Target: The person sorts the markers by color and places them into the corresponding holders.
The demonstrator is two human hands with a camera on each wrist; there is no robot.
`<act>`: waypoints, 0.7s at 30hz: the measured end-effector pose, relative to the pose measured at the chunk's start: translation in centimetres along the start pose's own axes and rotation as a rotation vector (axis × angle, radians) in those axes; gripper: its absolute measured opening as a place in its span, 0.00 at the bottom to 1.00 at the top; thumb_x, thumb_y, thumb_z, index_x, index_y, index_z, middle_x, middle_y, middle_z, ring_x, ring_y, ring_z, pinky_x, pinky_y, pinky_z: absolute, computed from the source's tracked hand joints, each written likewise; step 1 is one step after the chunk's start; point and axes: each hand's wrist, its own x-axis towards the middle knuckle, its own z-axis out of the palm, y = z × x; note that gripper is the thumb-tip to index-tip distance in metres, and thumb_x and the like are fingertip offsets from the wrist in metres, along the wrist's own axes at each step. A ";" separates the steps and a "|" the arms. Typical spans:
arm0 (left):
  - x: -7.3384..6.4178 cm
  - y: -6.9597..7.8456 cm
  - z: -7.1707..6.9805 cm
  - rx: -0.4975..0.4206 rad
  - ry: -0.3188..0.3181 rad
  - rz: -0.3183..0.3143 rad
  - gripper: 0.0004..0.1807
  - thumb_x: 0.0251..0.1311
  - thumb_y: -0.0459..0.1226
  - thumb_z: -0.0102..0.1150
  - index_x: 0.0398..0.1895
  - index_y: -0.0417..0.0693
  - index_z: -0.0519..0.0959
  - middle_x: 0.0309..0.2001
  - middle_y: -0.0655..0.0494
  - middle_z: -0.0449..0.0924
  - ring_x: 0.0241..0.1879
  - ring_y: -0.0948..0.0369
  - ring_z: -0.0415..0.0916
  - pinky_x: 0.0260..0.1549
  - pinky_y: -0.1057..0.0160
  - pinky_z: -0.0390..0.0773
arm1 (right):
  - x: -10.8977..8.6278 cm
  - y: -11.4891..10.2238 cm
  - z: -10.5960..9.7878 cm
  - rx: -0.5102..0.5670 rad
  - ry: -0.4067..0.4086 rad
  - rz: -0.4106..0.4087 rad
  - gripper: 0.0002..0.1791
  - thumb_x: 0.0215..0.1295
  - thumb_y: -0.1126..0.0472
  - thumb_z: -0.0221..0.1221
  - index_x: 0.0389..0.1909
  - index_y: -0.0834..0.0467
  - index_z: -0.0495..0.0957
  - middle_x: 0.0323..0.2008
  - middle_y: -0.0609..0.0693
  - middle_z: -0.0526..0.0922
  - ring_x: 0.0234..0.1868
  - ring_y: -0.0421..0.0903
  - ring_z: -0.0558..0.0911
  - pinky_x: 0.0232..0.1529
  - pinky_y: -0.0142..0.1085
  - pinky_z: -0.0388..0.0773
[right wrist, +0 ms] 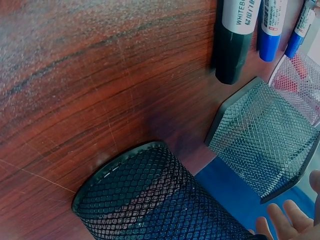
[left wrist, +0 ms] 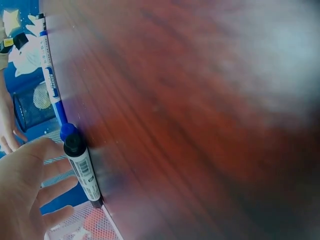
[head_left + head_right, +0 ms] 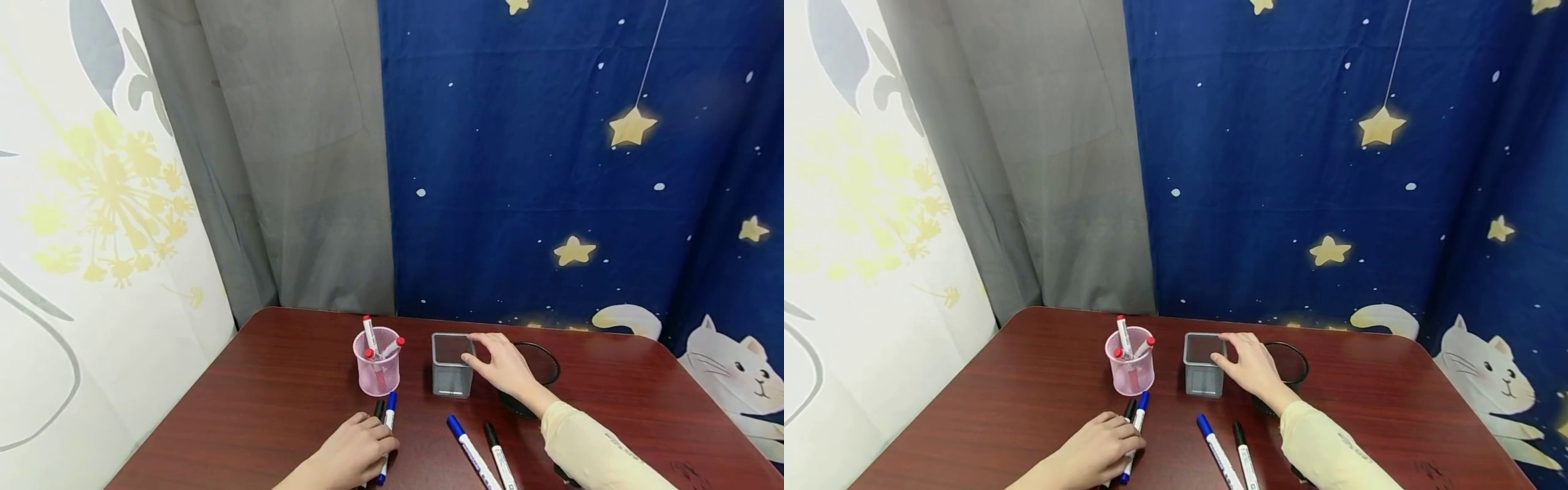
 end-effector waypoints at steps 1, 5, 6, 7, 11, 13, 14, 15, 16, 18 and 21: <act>0.2 0.0 0.0 0.004 0.001 0.003 0.10 0.38 0.41 0.60 0.29 0.58 0.77 0.28 0.68 0.73 0.32 0.67 0.69 0.31 0.67 0.65 | 0.0 0.0 0.0 0.000 -0.001 0.002 0.25 0.53 0.47 0.60 0.49 0.56 0.75 0.46 0.52 0.75 0.49 0.50 0.71 0.42 0.48 0.70; 0.6 0.1 0.2 0.012 0.002 0.019 0.09 0.39 0.40 0.60 0.29 0.58 0.77 0.27 0.68 0.73 0.31 0.66 0.70 0.28 0.68 0.66 | 0.0 0.0 -0.2 0.007 -0.007 0.011 0.25 0.53 0.46 0.60 0.49 0.56 0.75 0.47 0.52 0.75 0.49 0.50 0.71 0.42 0.49 0.69; 0.7 0.1 0.2 0.008 0.001 0.024 0.09 0.39 0.40 0.60 0.29 0.58 0.77 0.27 0.67 0.73 0.31 0.66 0.70 0.29 0.69 0.66 | 0.0 0.0 -0.2 0.007 -0.007 0.012 0.25 0.53 0.46 0.60 0.49 0.55 0.75 0.47 0.52 0.75 0.49 0.50 0.71 0.42 0.49 0.69; 0.7 0.1 0.3 0.002 -0.001 0.027 0.10 0.39 0.38 0.61 0.29 0.58 0.78 0.28 0.67 0.73 0.32 0.66 0.70 0.29 0.69 0.67 | 0.0 0.0 -0.1 0.008 -0.007 0.013 0.25 0.53 0.47 0.60 0.49 0.55 0.75 0.47 0.52 0.75 0.49 0.50 0.71 0.42 0.49 0.69; 0.7 0.0 0.4 -0.022 -0.014 0.045 0.14 0.35 0.33 0.62 0.30 0.57 0.78 0.29 0.67 0.74 0.34 0.67 0.71 0.32 0.71 0.70 | 0.0 0.0 -0.1 0.004 -0.004 0.015 0.24 0.52 0.47 0.60 0.49 0.55 0.75 0.47 0.52 0.75 0.49 0.50 0.71 0.43 0.48 0.69; 0.7 -0.1 0.4 -0.031 -0.027 0.056 0.16 0.33 0.32 0.63 0.30 0.57 0.79 0.30 0.67 0.74 0.34 0.67 0.70 0.31 0.72 0.69 | 0.0 -0.1 0.0 0.001 0.000 0.012 0.24 0.52 0.47 0.60 0.48 0.56 0.75 0.47 0.52 0.75 0.49 0.50 0.71 0.43 0.48 0.69; 0.7 -0.1 0.4 -0.034 -0.033 0.061 0.16 0.33 0.31 0.63 0.30 0.57 0.79 0.30 0.68 0.74 0.34 0.68 0.70 0.31 0.72 0.69 | 0.0 -0.1 0.0 0.002 0.003 0.009 0.24 0.52 0.48 0.61 0.48 0.56 0.75 0.47 0.52 0.75 0.49 0.50 0.71 0.42 0.49 0.69; 0.8 -0.1 0.4 -0.037 -0.040 0.067 0.16 0.33 0.31 0.64 0.30 0.57 0.79 0.30 0.68 0.75 0.34 0.68 0.69 0.30 0.73 0.69 | 0.0 -0.1 0.0 0.001 0.007 0.005 0.24 0.52 0.48 0.61 0.48 0.56 0.75 0.46 0.53 0.76 0.49 0.50 0.71 0.42 0.49 0.69; 0.8 -0.1 0.4 -0.040 -0.047 0.071 0.16 0.33 0.32 0.64 0.30 0.58 0.79 0.30 0.69 0.75 0.34 0.68 0.69 0.30 0.73 0.69 | 0.0 -0.1 0.0 0.001 0.010 0.002 0.24 0.52 0.48 0.61 0.48 0.56 0.75 0.46 0.53 0.76 0.48 0.50 0.71 0.42 0.49 0.69; 0.8 -0.1 0.4 -0.043 -0.062 0.075 0.15 0.34 0.32 0.65 0.30 0.58 0.80 0.31 0.70 0.75 0.34 0.68 0.68 0.30 0.74 0.68 | 0.0 -0.1 0.0 0.003 0.015 -0.002 0.24 0.51 0.48 0.61 0.47 0.56 0.76 0.46 0.53 0.76 0.48 0.51 0.71 0.41 0.49 0.70; 0.8 0.0 0.4 -0.035 -0.080 0.077 0.14 0.34 0.34 0.67 0.29 0.60 0.80 0.32 0.70 0.76 0.34 0.69 0.68 0.29 0.74 0.67 | 0.0 0.0 0.0 -0.001 0.012 -0.001 0.24 0.51 0.48 0.61 0.48 0.56 0.76 0.46 0.52 0.76 0.48 0.50 0.71 0.42 0.49 0.69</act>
